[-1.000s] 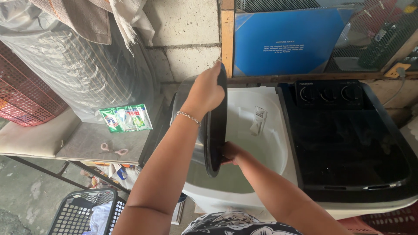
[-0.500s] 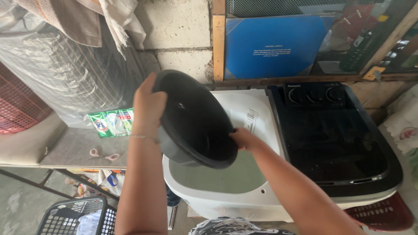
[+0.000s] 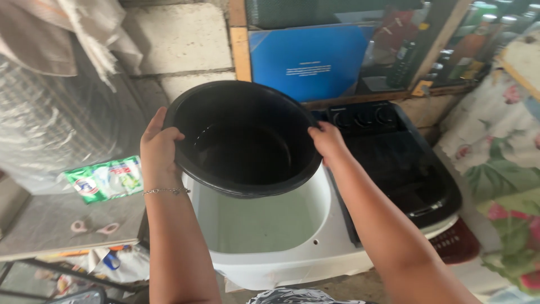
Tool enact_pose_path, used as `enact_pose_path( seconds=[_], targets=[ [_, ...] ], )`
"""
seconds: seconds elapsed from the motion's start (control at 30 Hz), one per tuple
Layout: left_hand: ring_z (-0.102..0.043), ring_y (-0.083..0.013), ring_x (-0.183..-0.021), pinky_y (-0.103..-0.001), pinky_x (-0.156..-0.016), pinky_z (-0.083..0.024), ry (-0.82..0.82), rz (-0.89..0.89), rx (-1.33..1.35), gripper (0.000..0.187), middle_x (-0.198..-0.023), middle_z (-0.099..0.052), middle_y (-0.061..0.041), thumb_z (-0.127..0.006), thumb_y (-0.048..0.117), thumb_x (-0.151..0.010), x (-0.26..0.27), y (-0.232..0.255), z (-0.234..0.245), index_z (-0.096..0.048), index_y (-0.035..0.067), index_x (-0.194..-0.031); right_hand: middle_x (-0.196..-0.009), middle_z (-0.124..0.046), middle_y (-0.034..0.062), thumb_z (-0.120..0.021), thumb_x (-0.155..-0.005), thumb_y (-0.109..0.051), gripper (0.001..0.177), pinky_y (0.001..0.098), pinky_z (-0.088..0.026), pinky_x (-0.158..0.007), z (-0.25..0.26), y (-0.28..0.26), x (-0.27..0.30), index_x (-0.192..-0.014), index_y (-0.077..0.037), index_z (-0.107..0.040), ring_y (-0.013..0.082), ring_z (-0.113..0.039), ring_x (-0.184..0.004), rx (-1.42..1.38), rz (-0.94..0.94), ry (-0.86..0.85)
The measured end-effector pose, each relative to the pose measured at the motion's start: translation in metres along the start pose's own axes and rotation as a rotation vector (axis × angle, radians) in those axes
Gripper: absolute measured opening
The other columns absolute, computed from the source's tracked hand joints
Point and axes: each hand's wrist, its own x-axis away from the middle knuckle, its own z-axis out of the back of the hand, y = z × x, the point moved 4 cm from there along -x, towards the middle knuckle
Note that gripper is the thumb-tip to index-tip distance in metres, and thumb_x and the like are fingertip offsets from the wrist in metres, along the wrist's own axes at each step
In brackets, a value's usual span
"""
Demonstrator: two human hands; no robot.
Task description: Move plastic basins and fill them with water at an outdoor sink.
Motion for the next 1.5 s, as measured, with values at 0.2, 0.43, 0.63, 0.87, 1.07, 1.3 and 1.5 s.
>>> enact_pose_path(
  seconds=[0.2,0.43,0.63,0.87,1.07,1.3,1.5],
  targets=[
    [-0.066,-0.0165,-0.078,-0.029,-0.068,-0.057,-0.097,0.066,-0.022,0.075,-0.102,-0.070,-0.016,-0.051,-0.011,-0.078,0.006,-0.018,-0.049,-0.049,-0.002,-0.152,-0.111,-0.070,0.0101,-0.065,-0.093,-0.022,0.046,0.0421,-0.054,-0.075,0.060,-0.072,0.062,-0.136,-0.008,-0.060,0.0247,-0.068,-0.097,-0.068,-0.144,0.129],
    [-0.066,-0.0167,-0.073,-0.027,-0.065,-0.056,-0.228,0.119,-0.011,0.076,-0.098,-0.070,-0.017,-0.051,-0.011,-0.076,0.027,-0.048,-0.111,-0.050,-0.002,-0.152,-0.104,-0.070,0.0069,-0.061,-0.095,-0.022,0.038,0.0405,-0.051,-0.068,0.139,-0.089,0.107,-0.132,-0.012,-0.065,0.0210,-0.066,-0.089,-0.021,-0.216,0.269],
    [-0.067,-0.0136,-0.079,-0.024,-0.072,-0.057,-0.405,0.074,-0.141,0.073,-0.102,-0.073,-0.011,-0.052,-0.009,-0.079,0.048,-0.092,-0.169,-0.050,-0.001,-0.152,-0.102,-0.072,0.0066,-0.063,-0.095,-0.019,0.037,0.0374,-0.055,-0.072,0.232,-0.052,0.122,-0.130,-0.009,-0.066,0.0192,-0.067,-0.088,-0.056,-0.146,0.403],
    [-0.064,-0.0163,-0.073,-0.029,-0.065,-0.057,-0.469,0.324,0.038,0.076,-0.094,-0.068,-0.013,-0.049,-0.012,-0.076,0.140,-0.111,-0.257,-0.051,0.003,-0.150,-0.098,-0.073,0.0066,-0.063,-0.094,-0.018,0.034,0.0379,-0.055,-0.070,0.336,-0.043,0.189,-0.125,-0.006,-0.068,0.0188,-0.067,-0.082,-0.060,-0.143,0.571],
    [-0.066,-0.0153,-0.076,-0.028,-0.068,-0.058,-0.597,0.389,0.004,0.076,-0.102,-0.070,-0.010,-0.049,-0.013,-0.076,0.199,-0.148,-0.322,-0.053,0.003,-0.150,-0.097,-0.074,0.0076,-0.064,-0.095,-0.015,0.032,0.0356,-0.056,-0.070,0.425,-0.023,0.248,-0.123,-0.002,-0.068,0.0173,-0.068,-0.078,-0.107,-0.106,0.700],
    [-0.063,-0.0152,-0.072,-0.028,-0.066,-0.056,-0.788,0.491,0.100,0.076,-0.099,-0.068,-0.011,-0.050,-0.013,-0.078,0.277,-0.191,-0.398,-0.051,0.003,-0.152,-0.095,-0.074,0.0083,-0.064,-0.096,-0.012,0.029,0.0332,-0.057,-0.072,0.509,-0.016,0.333,-0.120,0.004,-0.068,0.0160,-0.068,-0.077,-0.127,-0.019,0.833],
    [-0.068,-0.0133,-0.089,-0.023,-0.073,-0.057,-1.005,0.499,0.122,0.075,-0.123,-0.068,-0.010,-0.049,-0.014,-0.077,0.347,-0.218,-0.471,-0.047,-0.002,-0.151,-0.097,-0.074,0.0078,-0.062,-0.096,-0.011,0.029,0.0312,-0.059,-0.072,0.561,-0.015,0.413,-0.122,0.003,-0.066,0.0150,-0.069,-0.079,-0.202,-0.016,1.018]
  ],
)
